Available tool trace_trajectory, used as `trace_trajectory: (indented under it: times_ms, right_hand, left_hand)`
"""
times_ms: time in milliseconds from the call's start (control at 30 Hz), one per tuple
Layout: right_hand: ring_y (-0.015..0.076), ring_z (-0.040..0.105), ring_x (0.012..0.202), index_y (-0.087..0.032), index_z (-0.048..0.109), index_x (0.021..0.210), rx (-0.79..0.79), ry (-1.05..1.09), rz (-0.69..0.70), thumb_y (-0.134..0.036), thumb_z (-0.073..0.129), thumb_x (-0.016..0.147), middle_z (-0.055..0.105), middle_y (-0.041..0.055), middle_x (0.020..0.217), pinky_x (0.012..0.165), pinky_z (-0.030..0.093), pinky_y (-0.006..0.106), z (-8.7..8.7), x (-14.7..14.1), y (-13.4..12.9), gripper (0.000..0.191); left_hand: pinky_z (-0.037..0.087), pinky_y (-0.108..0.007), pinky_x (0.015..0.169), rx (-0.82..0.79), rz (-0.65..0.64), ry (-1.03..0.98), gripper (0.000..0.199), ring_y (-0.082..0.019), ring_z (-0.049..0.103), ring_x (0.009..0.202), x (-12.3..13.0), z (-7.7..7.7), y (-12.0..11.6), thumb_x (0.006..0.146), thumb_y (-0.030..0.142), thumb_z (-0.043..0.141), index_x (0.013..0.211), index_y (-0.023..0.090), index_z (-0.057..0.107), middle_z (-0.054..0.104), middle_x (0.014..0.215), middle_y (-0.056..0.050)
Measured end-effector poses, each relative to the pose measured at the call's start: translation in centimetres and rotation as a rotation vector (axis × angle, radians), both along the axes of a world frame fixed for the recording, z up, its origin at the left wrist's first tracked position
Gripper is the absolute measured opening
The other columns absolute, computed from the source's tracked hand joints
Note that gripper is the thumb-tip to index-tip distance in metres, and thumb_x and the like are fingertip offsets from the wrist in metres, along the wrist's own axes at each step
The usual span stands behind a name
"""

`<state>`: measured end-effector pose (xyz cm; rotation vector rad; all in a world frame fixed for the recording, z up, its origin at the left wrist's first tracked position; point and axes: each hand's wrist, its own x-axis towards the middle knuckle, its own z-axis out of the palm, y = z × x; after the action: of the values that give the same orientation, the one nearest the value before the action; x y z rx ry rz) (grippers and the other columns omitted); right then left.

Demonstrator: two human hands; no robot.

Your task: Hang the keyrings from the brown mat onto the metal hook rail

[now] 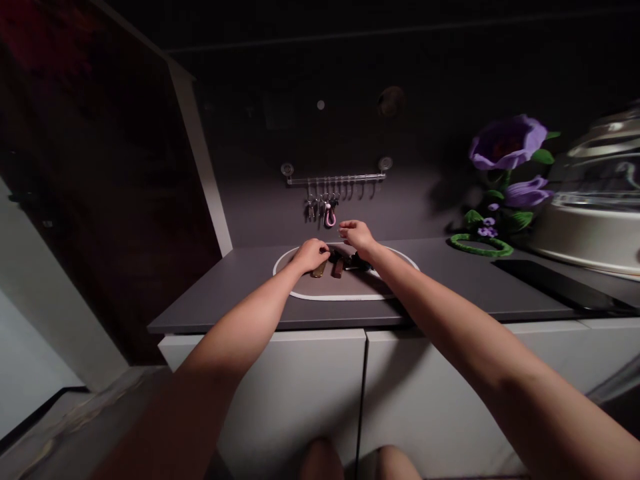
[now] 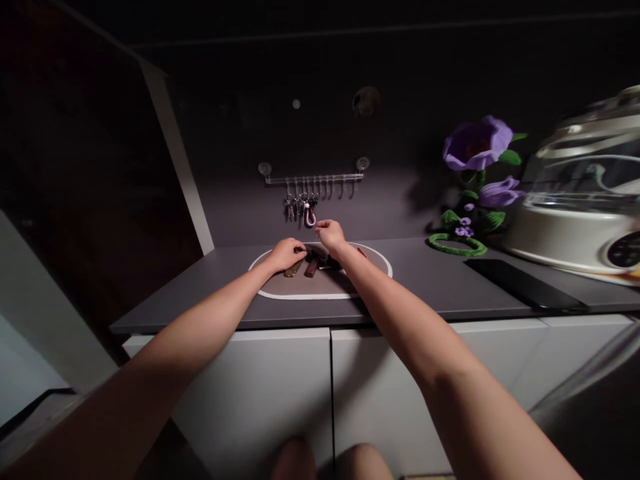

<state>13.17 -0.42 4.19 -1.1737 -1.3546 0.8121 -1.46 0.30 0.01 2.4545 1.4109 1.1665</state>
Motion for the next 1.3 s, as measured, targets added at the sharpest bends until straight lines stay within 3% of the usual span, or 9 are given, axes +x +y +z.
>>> trace_trajectory:
  times_ms: [267, 433, 567, 767, 1000, 1133, 1300]
  right_hand:
    - [0.0105, 0.057, 0.082, -0.014, 0.061, 0.093, 0.138, -0.33, -0.041, -0.015, 0.054, 0.076, 0.065, 0.0062, 0.093, 0.082, 0.043, 0.025, -1.8, -0.1, 0.0, 0.019]
    - [0.0153, 0.059, 0.09, -0.015, 0.064, 0.094, 0.211, -0.618, -0.05, -0.015, 0.054, 0.076, 0.066, 0.0083, 0.096, 0.086, 0.041, 0.027, -1.8, 0.3, 0.0, 0.021]
    - [0.0177, 0.059, 0.092, -0.015, 0.065, 0.093, 0.254, -0.754, -0.008, -0.014, 0.053, 0.077, 0.066, 0.0091, 0.097, 0.085, 0.041, 0.026, -1.9, 0.2, 0.0, 0.02]
    - [0.0191, 0.06, 0.092, -0.016, 0.066, 0.093, 0.25, -0.871, 0.051, -0.015, 0.052, 0.078, 0.067, 0.0098, 0.098, 0.081, 0.04, 0.025, -2.0, 0.0, -0.1, 0.02]
    - [0.0195, 0.06, 0.089, -0.015, 0.066, 0.093, 0.293, -0.919, 0.069, -0.019, 0.05, 0.081, 0.067, 0.0109, 0.097, 0.076, 0.04, 0.025, -1.8, -0.1, -0.6, 0.02]
    - [0.0182, 0.06, 0.087, -0.016, 0.066, 0.093, 0.359, -0.85, 0.077, -0.022, 0.05, 0.081, 0.067, 0.0095, 0.097, 0.076, 0.04, 0.024, -1.7, -0.2, -0.7, 0.02]
    - [0.0154, 0.059, 0.085, -0.019, 0.066, 0.092, 0.414, -0.699, 0.094, -0.023, 0.05, 0.081, 0.067, 0.005, 0.093, 0.077, 0.04, 0.023, -1.4, -0.2, -1.1, 0.019]
  left_hand:
    - [0.042, -0.026, 0.073, -0.061, 0.054, 0.075, 0.012, -0.016, 0.055, 0.066, -0.8, 1.0, -0.4, 0.06, 0.01, 0.059, 0.065, 0.016, 0.069, 0.064, 0.065, -0.004]
    - [0.041, -0.024, 0.066, -0.137, 0.055, -0.026, 0.009, -0.013, 0.053, 0.059, -1.5, 1.4, -0.5, 0.059, 0.011, 0.06, 0.06, 0.015, 0.067, 0.062, 0.059, -0.002]
    - [0.041, -0.024, 0.063, -0.242, 0.069, -0.193, 0.006, -0.011, 0.052, 0.056, -1.9, 1.5, -0.5, 0.061, 0.013, 0.061, 0.062, 0.014, 0.067, 0.062, 0.058, -0.002]
    - [0.047, -0.027, 0.069, -0.449, -0.053, -0.677, 0.003, -0.009, 0.054, 0.056, -2.0, 1.9, -0.6, 0.062, 0.009, 0.062, 0.065, 0.011, 0.063, 0.061, 0.06, -0.002]
    - [0.05, -0.034, 0.079, -0.605, -0.245, -0.984, 0.006, -0.01, 0.06, 0.064, -2.5, 2.5, -0.7, 0.066, 0.004, 0.059, 0.069, 0.008, 0.06, 0.062, 0.065, -0.003]
    - [0.051, -0.034, 0.079, -0.656, -0.355, -1.061, 0.006, -0.012, 0.061, 0.065, -2.4, 2.6, -0.9, 0.067, 0.002, 0.058, 0.07, 0.006, 0.059, 0.062, 0.064, -0.005]
    - [0.052, -0.032, 0.08, -0.708, -0.4, -1.118, 0.008, -0.011, 0.062, 0.064, -2.3, 2.8, -1.1, 0.071, 0.001, 0.054, 0.072, 0.007, 0.06, 0.063, 0.067, -0.006]
